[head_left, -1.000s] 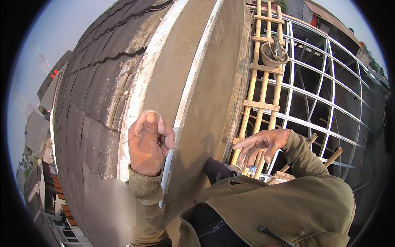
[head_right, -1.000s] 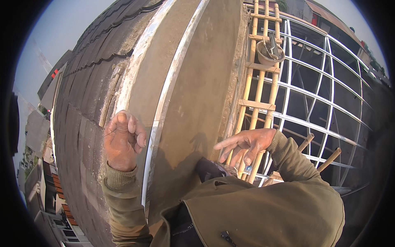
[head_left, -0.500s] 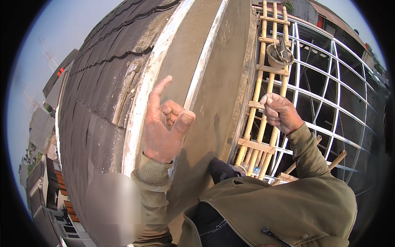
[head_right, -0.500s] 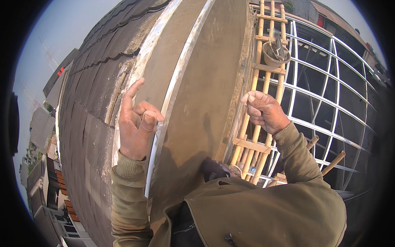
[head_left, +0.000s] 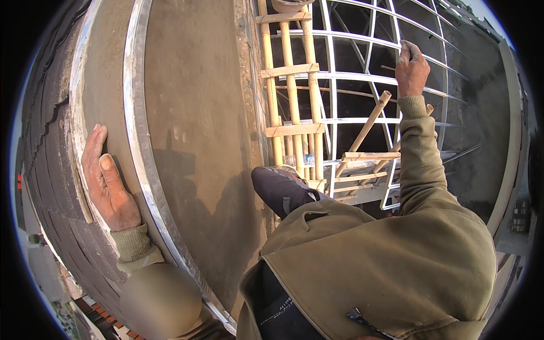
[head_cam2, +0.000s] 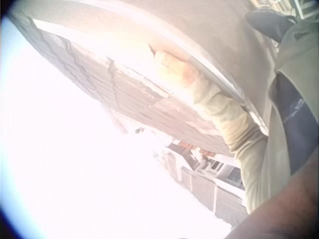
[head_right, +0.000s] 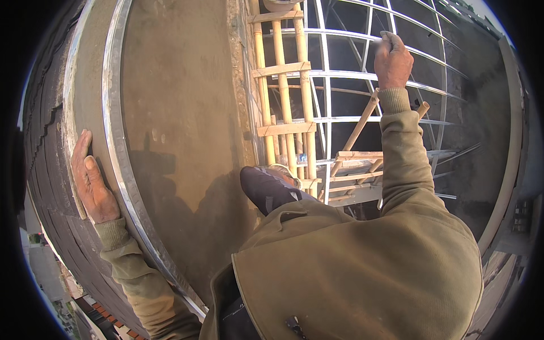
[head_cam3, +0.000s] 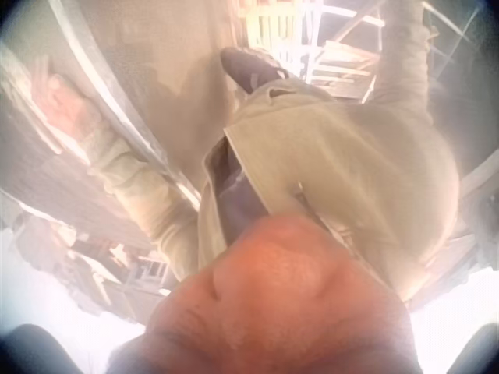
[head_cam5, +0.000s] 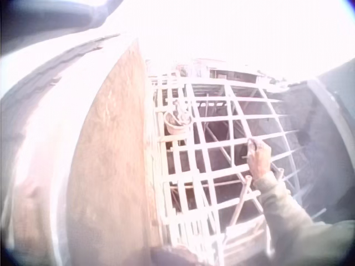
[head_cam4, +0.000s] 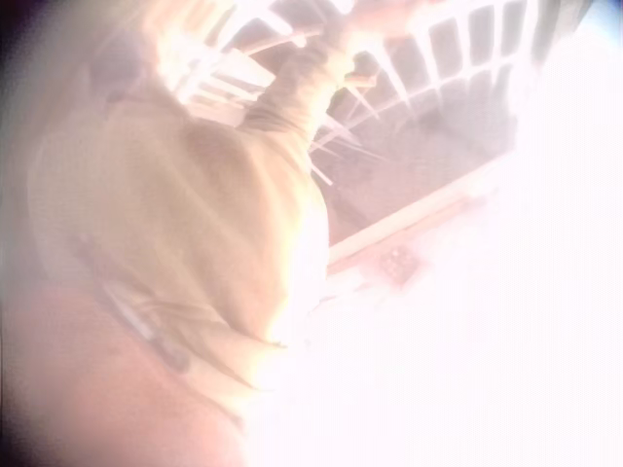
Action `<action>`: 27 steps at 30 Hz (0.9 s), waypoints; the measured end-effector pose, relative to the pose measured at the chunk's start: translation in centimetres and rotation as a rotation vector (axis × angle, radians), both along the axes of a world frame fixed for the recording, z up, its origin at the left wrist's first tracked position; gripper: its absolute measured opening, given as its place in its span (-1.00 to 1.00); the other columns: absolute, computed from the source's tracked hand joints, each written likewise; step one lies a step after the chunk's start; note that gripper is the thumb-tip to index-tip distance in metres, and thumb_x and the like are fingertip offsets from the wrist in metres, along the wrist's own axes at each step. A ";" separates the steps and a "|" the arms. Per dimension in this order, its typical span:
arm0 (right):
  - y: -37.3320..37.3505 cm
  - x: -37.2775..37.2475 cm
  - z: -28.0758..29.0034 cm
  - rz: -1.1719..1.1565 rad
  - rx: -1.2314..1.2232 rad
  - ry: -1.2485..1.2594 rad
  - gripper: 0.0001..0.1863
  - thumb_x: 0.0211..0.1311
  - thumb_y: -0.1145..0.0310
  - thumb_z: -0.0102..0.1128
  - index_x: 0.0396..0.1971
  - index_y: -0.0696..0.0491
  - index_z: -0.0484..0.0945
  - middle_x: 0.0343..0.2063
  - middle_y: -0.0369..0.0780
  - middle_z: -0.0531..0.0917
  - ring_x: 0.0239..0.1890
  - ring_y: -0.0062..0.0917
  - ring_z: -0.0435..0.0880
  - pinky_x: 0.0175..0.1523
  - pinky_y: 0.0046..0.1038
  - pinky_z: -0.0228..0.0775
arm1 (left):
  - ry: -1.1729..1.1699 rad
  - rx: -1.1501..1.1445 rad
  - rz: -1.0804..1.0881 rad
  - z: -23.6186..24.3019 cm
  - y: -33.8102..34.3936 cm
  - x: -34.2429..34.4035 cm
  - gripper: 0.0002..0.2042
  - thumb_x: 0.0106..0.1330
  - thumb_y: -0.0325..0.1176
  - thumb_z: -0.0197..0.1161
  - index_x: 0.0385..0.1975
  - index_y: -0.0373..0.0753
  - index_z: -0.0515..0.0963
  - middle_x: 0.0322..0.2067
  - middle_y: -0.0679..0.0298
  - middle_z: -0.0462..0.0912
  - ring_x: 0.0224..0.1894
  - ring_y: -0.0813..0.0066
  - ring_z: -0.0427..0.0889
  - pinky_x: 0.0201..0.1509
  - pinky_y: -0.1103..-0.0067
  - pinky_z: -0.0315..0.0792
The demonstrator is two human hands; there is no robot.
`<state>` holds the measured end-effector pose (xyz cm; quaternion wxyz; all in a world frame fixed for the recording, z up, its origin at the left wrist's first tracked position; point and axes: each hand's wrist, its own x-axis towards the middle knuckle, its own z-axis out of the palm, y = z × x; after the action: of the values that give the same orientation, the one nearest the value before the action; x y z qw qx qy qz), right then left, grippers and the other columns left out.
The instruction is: The person applies cement to a roof edge using a trowel, brushes the surface with a hand brush, and smooths the material with a flat tool.
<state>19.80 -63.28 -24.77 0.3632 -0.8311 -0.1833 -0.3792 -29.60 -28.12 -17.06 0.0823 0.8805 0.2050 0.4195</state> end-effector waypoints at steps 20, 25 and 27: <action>27.0 0.8 0.9 0.965 0.624 1.081 -0.56 0.48 0.54 -0.03 0.29 0.27 0.48 -0.38 -0.33 0.57 -0.59 -0.81 0.31 -0.56 -0.72 0.06 | 0.150 -0.036 0.281 2.0 -3.3 0.1 -0.46 0.68 -0.08 -0.11 0.39 -0.38 0.44 0.43 -0.10 0.41 0.57 -0.11 0.22 0.64 0.03 0.02; 39.0 6.0 10.3 1.244 0.457 0.994 -0.23 0.48 0.29 0.25 0.50 0.39 0.17 -0.38 -0.35 0.45 -0.50 -0.77 0.29 -0.47 -0.62 0.14 | 0.114 -0.190 0.534 3.9 -4.3 2.1 -0.44 0.66 -0.05 -0.01 0.47 -0.31 0.39 0.53 -0.11 0.29 0.60 -0.14 0.14 0.67 0.02 -0.06; 43.8 7.2 12.5 1.299 0.387 0.978 -0.06 0.45 0.16 0.33 0.53 0.44 0.04 -0.40 -0.34 0.42 -0.47 -0.74 0.30 -0.44 -0.60 0.17 | 0.029 -0.205 0.527 5.9 -3.9 4.3 -0.34 0.64 0.06 0.02 0.53 -0.32 0.28 0.58 -0.07 0.16 0.62 -0.10 0.07 0.68 0.03 -0.14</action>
<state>27.05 -19.53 -12.25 0.6844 -0.5540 -0.3793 0.2842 -25.27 -32.04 -11.16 0.0560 0.7897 0.4695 0.3909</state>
